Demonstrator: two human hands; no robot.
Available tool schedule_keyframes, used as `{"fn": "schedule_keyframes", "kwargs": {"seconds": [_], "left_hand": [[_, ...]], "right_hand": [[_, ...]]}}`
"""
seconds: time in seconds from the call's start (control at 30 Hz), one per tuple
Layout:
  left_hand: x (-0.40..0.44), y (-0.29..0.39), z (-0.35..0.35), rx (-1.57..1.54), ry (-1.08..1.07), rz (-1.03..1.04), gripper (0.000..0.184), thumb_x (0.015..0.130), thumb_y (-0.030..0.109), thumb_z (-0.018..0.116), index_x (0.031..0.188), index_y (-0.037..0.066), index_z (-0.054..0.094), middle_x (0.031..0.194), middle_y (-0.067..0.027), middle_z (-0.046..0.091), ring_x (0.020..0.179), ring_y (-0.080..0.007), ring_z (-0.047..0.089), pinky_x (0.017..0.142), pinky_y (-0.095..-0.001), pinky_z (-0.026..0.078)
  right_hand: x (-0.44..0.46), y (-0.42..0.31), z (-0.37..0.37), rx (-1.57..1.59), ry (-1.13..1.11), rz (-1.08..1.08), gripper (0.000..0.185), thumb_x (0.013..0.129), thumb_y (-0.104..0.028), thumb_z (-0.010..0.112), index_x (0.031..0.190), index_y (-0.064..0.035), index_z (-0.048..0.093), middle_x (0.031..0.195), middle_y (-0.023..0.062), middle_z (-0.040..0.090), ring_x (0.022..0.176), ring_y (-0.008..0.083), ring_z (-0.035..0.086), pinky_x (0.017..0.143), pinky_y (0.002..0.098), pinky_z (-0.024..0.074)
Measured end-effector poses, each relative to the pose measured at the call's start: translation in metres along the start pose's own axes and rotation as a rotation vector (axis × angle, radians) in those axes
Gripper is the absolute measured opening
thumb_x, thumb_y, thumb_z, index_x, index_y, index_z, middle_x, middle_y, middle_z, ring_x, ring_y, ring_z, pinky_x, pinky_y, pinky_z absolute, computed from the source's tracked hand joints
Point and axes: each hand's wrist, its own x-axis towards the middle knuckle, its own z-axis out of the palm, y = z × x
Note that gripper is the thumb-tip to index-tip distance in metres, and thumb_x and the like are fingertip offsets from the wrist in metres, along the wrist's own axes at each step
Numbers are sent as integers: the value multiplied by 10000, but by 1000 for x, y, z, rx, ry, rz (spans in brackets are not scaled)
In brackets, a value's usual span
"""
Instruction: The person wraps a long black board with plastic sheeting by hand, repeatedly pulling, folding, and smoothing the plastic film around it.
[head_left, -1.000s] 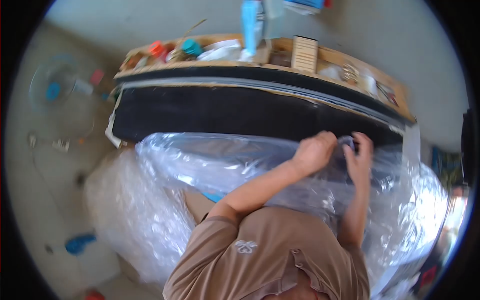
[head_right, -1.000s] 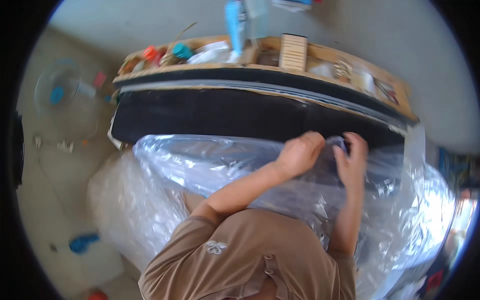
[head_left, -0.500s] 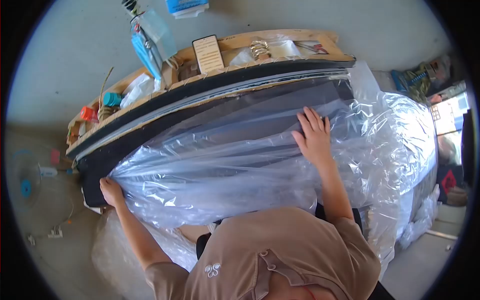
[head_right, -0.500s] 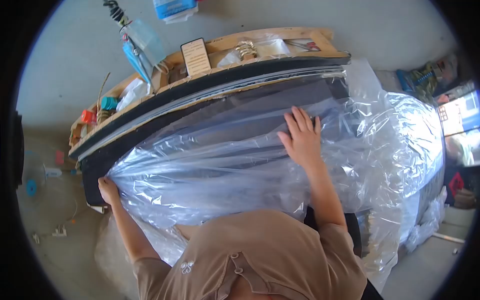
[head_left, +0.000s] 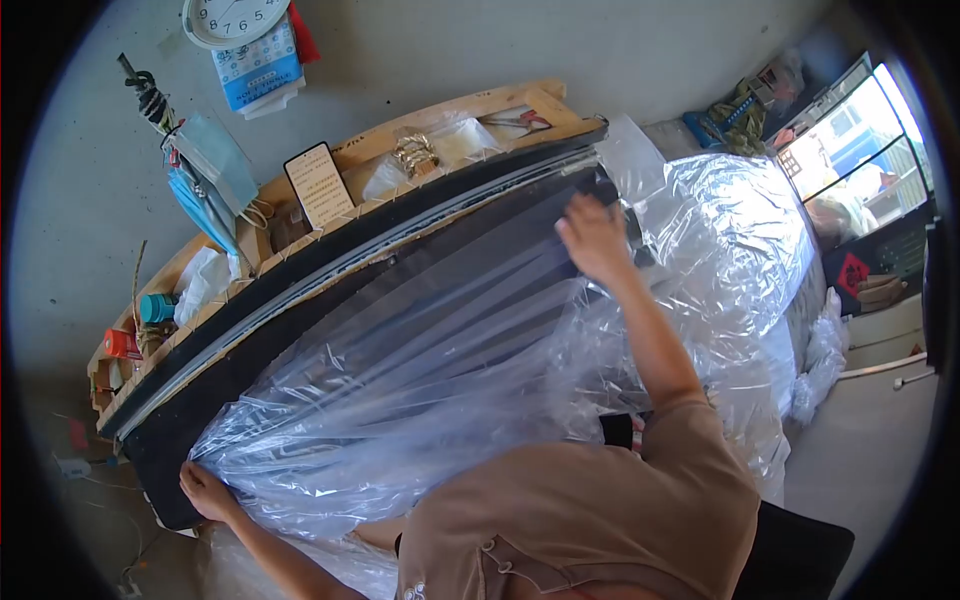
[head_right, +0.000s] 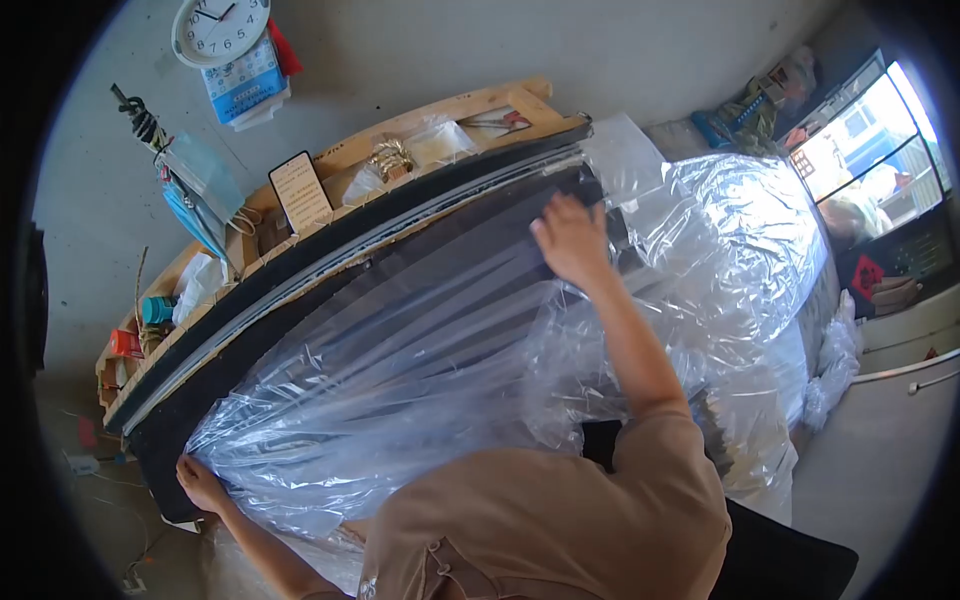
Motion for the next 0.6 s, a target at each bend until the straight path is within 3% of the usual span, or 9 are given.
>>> {"fn": "schedule_keyframes", "kwargs": {"seconds": [0.07,0.17,0.23,0.27,0.3,0.33,0.43,0.57,0.6], "left_hand": [[-2,-2,1,-58,4,17,295,913,280,476,1019,40,610,972,-132,625,864,-320,596,723,-379,469],[1,-32,-12,-106,-53,60,291,923,264,464,1062,43,592,990,-144,633,867,-314,611,732,-367,473],[-15,-85,-35,11,-16,-69,275,923,292,456,1059,95,590,986,-144,627,858,-325,609,695,-387,472],[-27,-96,-58,140,-124,-212,365,934,368,387,1117,107,564,1082,-143,605,969,-342,580,756,-405,470],[-38,-139,-61,286,-198,-336,354,941,389,355,1091,122,532,1054,-151,611,949,-364,576,737,-448,460],[-48,-132,-74,333,-205,-384,355,946,393,334,1070,109,508,1043,-163,609,933,-374,575,723,-468,453],[-61,-133,-95,375,-141,-303,358,959,390,288,1068,90,451,1028,-202,598,907,-405,566,701,-502,440],[-61,-156,-92,356,-110,-360,321,971,332,286,1101,89,451,1107,-159,582,965,-373,562,730,-459,442],[-67,-154,-92,349,-104,-370,321,971,332,286,1101,89,451,1107,-159,582,965,-373,562,730,-459,442]], "right_hand": [[5,-17,22,127,199,-64,538,904,-434,373,1273,-47,432,1396,109,337,1311,242,275,1058,541,140],[18,-30,18,145,164,-115,593,896,-451,380,1304,-21,391,1414,108,312,1327,251,244,1064,525,135],[-24,-49,7,164,126,-312,628,883,-453,413,1323,-7,372,1429,121,285,1340,268,216,1066,520,123],[-49,-58,-2,176,57,-363,658,863,-467,438,1328,-7,366,1430,122,283,1346,266,205,1063,531,108],[-67,-67,-7,210,39,-384,665,853,-471,451,1324,-9,372,1430,121,284,1345,267,209,1059,540,103],[-77,-71,-9,243,12,-406,671,843,-475,464,1321,-12,377,1429,119,286,1344,267,213,1055,549,99],[-56,-81,-10,210,60,-385,603,872,-430,453,1311,-21,387,1423,103,296,1332,243,237,1047,563,109],[-31,-84,-1,303,177,-338,449,890,-370,448,1186,-45,540,1315,85,458,1252,192,376,1053,527,150],[-24,-83,-3,359,270,-326,311,861,-300,515,1035,-69,631,1183,69,568,1123,177,495,1024,485,236]]}}
